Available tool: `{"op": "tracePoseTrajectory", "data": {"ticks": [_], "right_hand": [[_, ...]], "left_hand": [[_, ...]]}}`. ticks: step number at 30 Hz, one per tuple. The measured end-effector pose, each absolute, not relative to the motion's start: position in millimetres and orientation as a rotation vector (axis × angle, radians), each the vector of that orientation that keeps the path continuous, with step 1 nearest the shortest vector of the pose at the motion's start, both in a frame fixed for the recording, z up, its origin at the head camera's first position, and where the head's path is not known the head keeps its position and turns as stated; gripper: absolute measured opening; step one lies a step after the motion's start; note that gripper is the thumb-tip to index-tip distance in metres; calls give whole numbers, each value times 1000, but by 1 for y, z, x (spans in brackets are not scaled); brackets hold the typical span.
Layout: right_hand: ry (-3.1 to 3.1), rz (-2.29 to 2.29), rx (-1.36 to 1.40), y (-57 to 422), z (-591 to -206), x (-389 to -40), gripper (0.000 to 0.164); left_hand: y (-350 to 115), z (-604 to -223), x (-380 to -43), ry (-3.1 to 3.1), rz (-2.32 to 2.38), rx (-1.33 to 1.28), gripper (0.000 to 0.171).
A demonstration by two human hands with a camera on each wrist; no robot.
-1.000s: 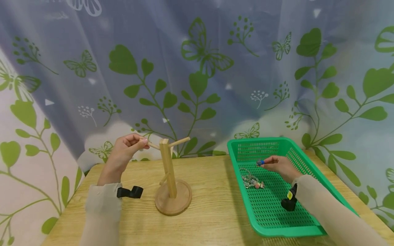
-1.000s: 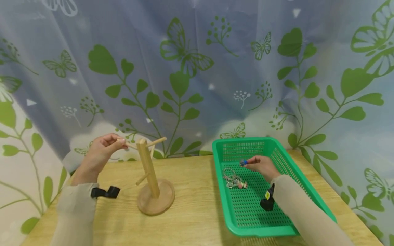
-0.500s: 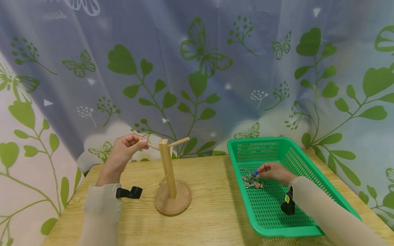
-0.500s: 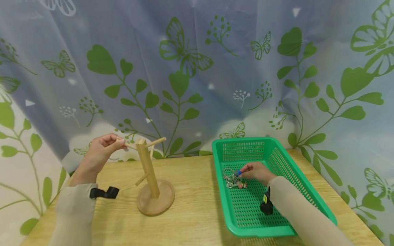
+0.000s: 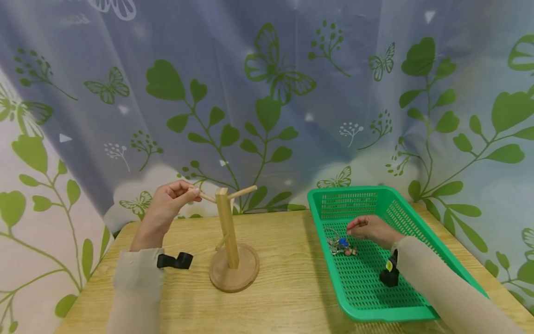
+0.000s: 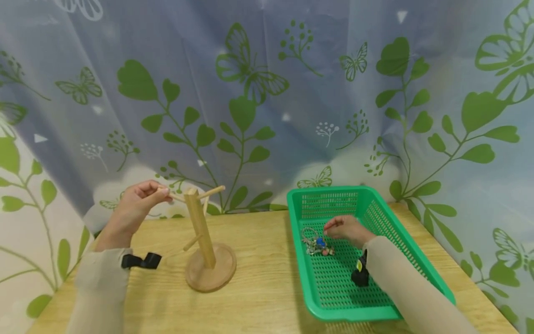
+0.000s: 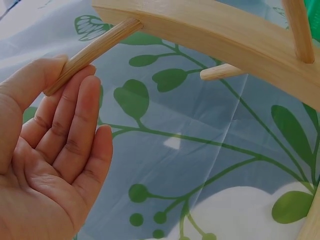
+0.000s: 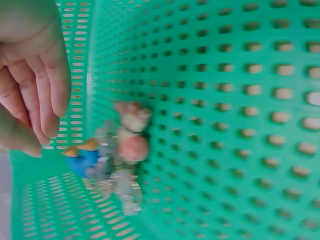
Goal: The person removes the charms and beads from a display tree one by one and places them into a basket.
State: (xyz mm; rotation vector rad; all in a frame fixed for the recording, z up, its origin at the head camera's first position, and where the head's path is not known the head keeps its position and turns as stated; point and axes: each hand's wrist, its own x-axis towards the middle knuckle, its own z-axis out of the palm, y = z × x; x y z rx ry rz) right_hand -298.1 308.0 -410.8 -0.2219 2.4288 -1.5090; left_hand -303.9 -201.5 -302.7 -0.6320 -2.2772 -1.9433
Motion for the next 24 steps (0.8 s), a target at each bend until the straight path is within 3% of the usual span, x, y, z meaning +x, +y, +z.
{"op": "tracePoseTrajectory", "data": {"ticks": [14,24], "right_hand": [[2605,-1535,-217,307,-394,-304,29],[2943,-1354,-332,302,-383,-301,32]], "left_hand": [[-204,-304,-303,-2338,-1910,-575,13],[-208,-302,-312,-2576,-1729,-705,29]]}}
